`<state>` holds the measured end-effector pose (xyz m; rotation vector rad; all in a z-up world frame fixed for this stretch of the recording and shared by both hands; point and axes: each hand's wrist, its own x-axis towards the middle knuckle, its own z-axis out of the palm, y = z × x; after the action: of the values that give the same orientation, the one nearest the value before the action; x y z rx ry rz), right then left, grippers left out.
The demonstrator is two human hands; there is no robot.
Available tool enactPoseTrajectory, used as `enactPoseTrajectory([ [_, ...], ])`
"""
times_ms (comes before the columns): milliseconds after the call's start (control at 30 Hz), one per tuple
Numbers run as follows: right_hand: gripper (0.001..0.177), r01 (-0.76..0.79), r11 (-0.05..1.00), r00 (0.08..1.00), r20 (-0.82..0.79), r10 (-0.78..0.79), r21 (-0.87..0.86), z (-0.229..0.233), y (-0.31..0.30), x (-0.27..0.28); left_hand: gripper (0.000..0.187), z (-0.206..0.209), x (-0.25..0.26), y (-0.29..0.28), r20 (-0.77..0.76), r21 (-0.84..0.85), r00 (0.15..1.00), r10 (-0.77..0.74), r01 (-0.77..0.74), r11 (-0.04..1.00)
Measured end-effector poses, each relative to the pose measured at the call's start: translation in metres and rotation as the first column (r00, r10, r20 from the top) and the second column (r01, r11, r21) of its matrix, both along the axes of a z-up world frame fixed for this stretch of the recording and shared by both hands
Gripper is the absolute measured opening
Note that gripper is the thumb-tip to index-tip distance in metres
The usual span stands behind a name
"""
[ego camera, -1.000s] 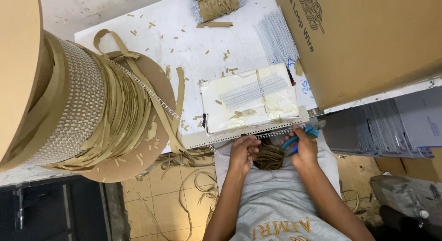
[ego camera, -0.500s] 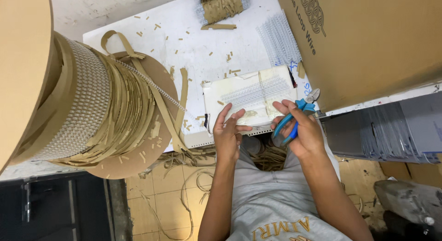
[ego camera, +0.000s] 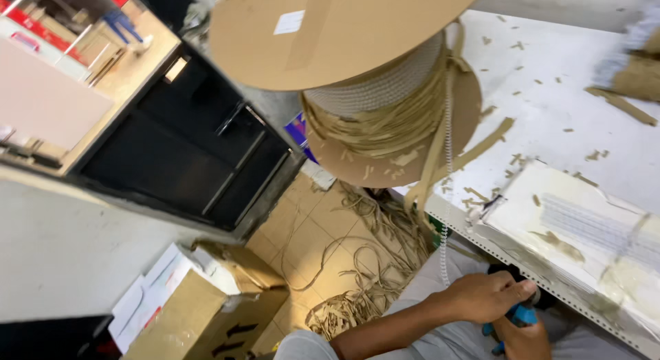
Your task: The person repeatedly cuts a white coiled wire into short segments using blue-handled pliers. The wire is pulled from a large spool, measured by hand, and cut over a white surface. Cut pieces fall onto the surface and floor.
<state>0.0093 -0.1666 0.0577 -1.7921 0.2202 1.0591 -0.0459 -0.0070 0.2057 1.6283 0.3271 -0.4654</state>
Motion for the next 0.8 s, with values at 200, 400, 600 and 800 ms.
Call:
enactPoseTrajectory([
  [200,0.018,-0.286,0.933,0.958,0.040,0.284,0.220,-0.120,-0.006,0.010,0.059,-0.037,-0.027,0.001,0.024,0.177,0.983,0.181,-0.182,0.967],
  [400,0.040,-0.194,0.979,0.981,-0.015,0.195,0.056,-0.043,0.010,-0.008,0.078,-0.050,-0.033,0.006,0.049,0.203,0.998,-0.041,0.030,0.979],
  [600,0.019,0.138,0.954,0.983,0.084,-0.165,0.265,-0.062,-0.012,-0.026,0.101,-0.046,-0.063,0.029,0.063,0.613,0.956,-0.285,0.189,0.767],
  [800,0.009,0.177,0.614,0.957,0.013,-0.291,0.769,-0.071,-0.035,-0.032,0.011,-0.082,-0.076,0.073,0.438,0.801,0.871,-0.222,-0.265,0.537],
])
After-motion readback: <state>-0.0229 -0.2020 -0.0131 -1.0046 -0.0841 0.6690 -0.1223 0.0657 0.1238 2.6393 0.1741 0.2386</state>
